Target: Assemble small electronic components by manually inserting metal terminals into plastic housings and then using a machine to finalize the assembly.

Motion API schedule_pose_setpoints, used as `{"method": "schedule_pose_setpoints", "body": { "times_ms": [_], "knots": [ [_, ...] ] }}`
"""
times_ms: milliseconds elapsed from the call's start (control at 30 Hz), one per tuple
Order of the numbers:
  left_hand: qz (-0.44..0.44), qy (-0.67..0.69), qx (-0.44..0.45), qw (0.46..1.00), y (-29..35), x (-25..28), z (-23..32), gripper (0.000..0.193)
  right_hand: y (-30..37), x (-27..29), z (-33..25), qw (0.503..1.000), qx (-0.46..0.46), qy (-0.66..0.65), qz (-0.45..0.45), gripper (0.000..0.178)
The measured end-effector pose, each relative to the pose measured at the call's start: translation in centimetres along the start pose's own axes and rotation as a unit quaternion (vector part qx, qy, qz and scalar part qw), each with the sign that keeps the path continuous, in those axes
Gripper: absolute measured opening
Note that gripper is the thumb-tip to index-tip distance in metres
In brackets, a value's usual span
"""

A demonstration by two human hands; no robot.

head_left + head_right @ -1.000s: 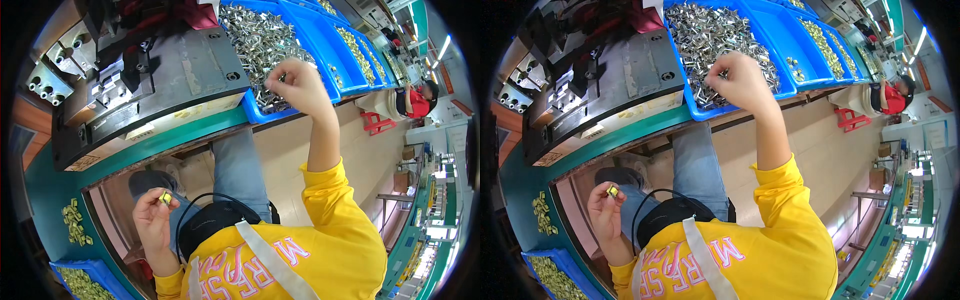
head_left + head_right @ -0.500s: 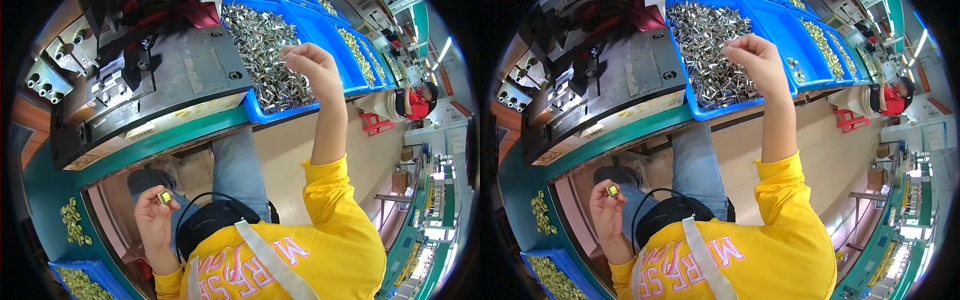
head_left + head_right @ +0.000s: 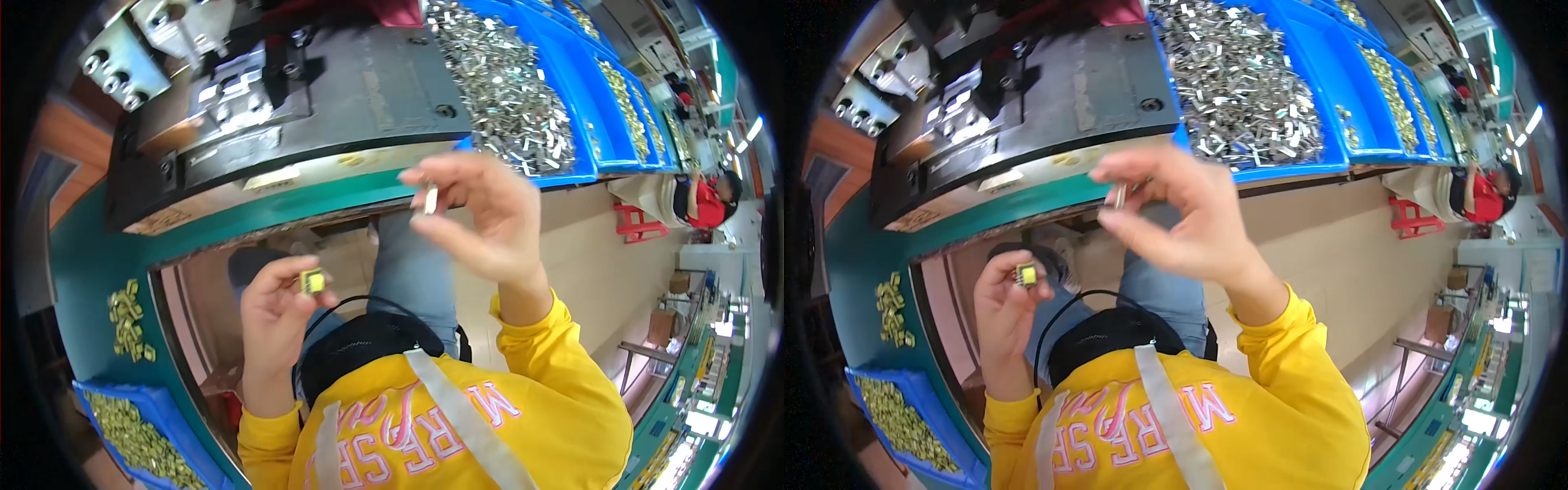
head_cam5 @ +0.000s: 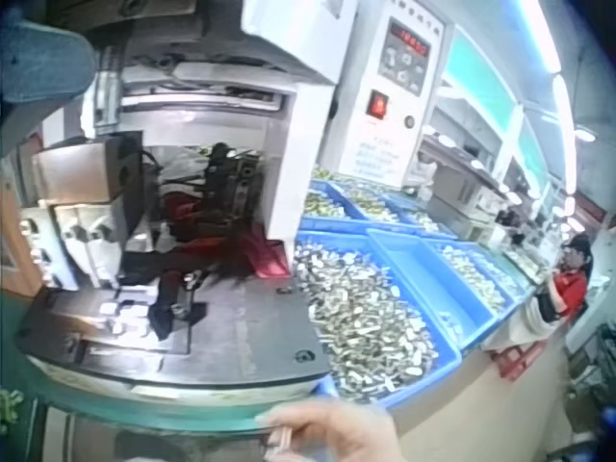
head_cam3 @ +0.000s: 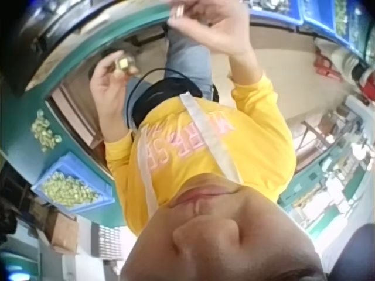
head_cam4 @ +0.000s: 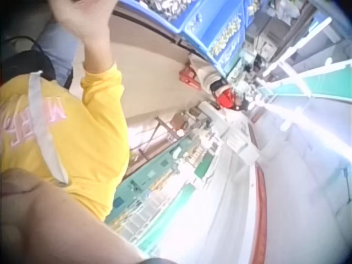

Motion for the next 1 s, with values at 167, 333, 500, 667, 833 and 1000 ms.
{"method": "schedule_pose_setpoints", "body": {
  "times_ms": [167, 333, 500, 667, 833, 1000],
  "knots": [
    [-0.038, 0.052, -0.046, 0.997, -0.5, -2.0, 0.6, 0.038, 1.1, -4.6, 0.4, 0.998, -0.005, 0.017, -0.055, 0.035],
    [0.002, 0.087, -0.045, 0.995, 0.0, -0.7, 0.0, 0.039, 1.9, -6.5, 0.0, 0.998, 0.045, 0.022, -0.044, 0.034],
    [0.019, 0.056, -0.073, 0.996, 0.7, 0.6, 0.2, 0.037, 2.4, -7.1, 1.1, 0.999, 0.016, -0.01, -0.039, 0.043],
    [0.032, 0.054, -0.083, 0.995, 0.9, 0.7, 0.2, 0.038, 2.8, -7.5, 0.9, 0.998, 0.044, 0.015, -0.04, 0.046],
    [0.022, 0.007, -0.083, 0.996, 1.1, 1.1, -0.1, 0.04, 2.9, -7.7, 1.0, 0.998, 0.049, 0.013, -0.038, 0.041],
    [0.035, -0.008, -0.082, 0.996, 1.2, 1.1, 0.0, 0.041, 2.9, -7.9, 1.1, 0.998, 0.043, 0.019, -0.047, 0.037]
  ]
}}
Point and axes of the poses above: each hand's wrist, its own y-axis away from the middle knuckle, its own x-axis out of the back of the hand, z = x × y, the point moved 10 cm from there along -y, towards the middle knuckle, and after that the axes turned 4 degrees about -x, right-handed, at the moved point
